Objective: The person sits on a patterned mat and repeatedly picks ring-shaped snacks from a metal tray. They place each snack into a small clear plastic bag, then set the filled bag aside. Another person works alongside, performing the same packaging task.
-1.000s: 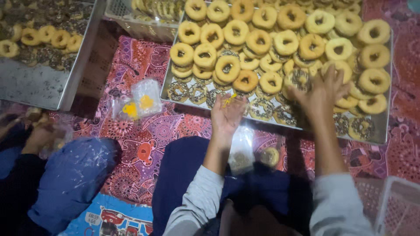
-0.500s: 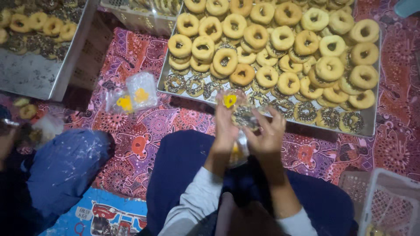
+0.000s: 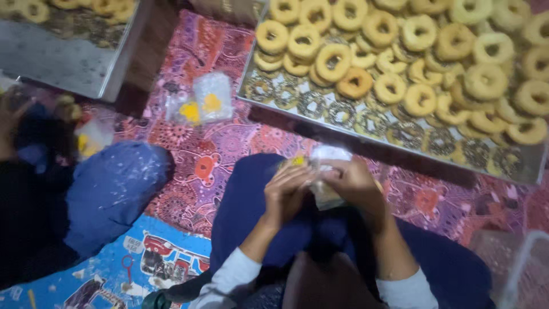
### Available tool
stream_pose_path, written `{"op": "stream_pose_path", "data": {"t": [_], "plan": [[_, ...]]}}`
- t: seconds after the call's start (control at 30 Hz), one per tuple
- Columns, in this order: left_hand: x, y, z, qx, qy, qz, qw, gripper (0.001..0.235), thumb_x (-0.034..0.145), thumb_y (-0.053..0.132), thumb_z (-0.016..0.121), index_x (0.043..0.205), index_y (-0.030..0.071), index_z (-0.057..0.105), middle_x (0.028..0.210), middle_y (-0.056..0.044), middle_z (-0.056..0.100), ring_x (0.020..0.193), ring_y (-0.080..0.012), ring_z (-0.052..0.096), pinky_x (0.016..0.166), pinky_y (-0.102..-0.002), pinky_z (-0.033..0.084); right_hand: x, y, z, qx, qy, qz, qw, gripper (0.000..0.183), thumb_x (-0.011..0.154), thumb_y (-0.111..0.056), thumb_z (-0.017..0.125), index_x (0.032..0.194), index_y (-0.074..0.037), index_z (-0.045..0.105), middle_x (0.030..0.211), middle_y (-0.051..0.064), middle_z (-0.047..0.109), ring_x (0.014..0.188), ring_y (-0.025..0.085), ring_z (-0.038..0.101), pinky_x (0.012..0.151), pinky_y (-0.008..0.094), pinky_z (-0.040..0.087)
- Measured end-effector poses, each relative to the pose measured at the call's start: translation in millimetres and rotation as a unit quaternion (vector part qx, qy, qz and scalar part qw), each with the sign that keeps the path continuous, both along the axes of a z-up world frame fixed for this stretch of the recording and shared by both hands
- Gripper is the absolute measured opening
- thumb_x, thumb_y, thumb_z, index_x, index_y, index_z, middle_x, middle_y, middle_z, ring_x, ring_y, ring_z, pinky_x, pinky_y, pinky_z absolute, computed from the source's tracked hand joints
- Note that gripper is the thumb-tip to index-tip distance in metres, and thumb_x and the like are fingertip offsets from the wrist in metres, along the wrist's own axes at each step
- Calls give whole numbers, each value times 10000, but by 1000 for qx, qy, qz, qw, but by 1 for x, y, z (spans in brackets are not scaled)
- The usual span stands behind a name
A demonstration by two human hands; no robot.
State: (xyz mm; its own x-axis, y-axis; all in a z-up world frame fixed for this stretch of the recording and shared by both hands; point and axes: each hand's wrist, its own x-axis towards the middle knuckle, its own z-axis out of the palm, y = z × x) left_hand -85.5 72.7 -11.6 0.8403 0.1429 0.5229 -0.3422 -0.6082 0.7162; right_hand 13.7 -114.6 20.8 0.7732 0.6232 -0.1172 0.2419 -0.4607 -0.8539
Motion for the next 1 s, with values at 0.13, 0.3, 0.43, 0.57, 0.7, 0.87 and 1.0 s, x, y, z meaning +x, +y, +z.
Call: {"op": "stream_pose_path", "data": {"t": [0.13,0.3,0.43,0.57,0.7,0.87,1.0], "plan": [[-41,32,-20,-271,219,115,930,244,978,222,655,1013,11,772,911,-99,798,855,-229,751,780,-387,601,-38,36,-6,26,-74,-7,997,271,968,-252,632,1148,-79,736,918,121,786,812,248,789,719,379,609],[-56,57,-51,-469,205,96,853,301,1039,218,571,1007,-36,730,977,-127,781,816,-216,743,737,-334,570,-75,82,-20,-119,-213,189,951,243,989,-247,604,1103,-103,763,937,140,761,770,361,715,660,479,546],[-56,61,-62,-329,80,80,938,338,1120,208,511,1091,-25,753,1064,-115,788,989,-191,762,901,-312,609,-66,94,-20,-13,-197,44,979,174,937,-259,659,1036,-155,757,946,117,761,849,324,729,716,420,576],[-46,55,-62,-437,180,118,873,201,960,86,661,1080,-41,760,963,-120,786,838,-167,738,743,-304,618,-56,95,-19,109,-290,69,948,253,979,-153,594,1211,-95,675,1067,133,729,984,320,710,860,413,578],[-45,48,-51,-234,195,122,945,154,964,67,678,1055,-29,758,918,-102,799,840,-131,739,750,-277,612,-47,100,-29,16,-275,83,958,339,955,-106,640,1285,-38,683,998,162,723,914,333,706,779,432,563],[-45,38,-28,-276,172,132,936,142,984,63,660,1051,-2,766,928,-102,800,862,-122,764,783,-275,611,-12,70,-39,10,109,-119,987,405,948,-54,623,1351,-62,654,978,162,771,800,256,690,673,378,569],[-34,38,-17,-435,103,185,875,208,1012,116,657,1137,-24,746,1066,-141,781,992,-171,740,929,-309,588,-32,56,-68,112,128,16,985,505,895,-102,718,1376,-23,586,1216,125,705,1103,191,650,914,350,525]]}}
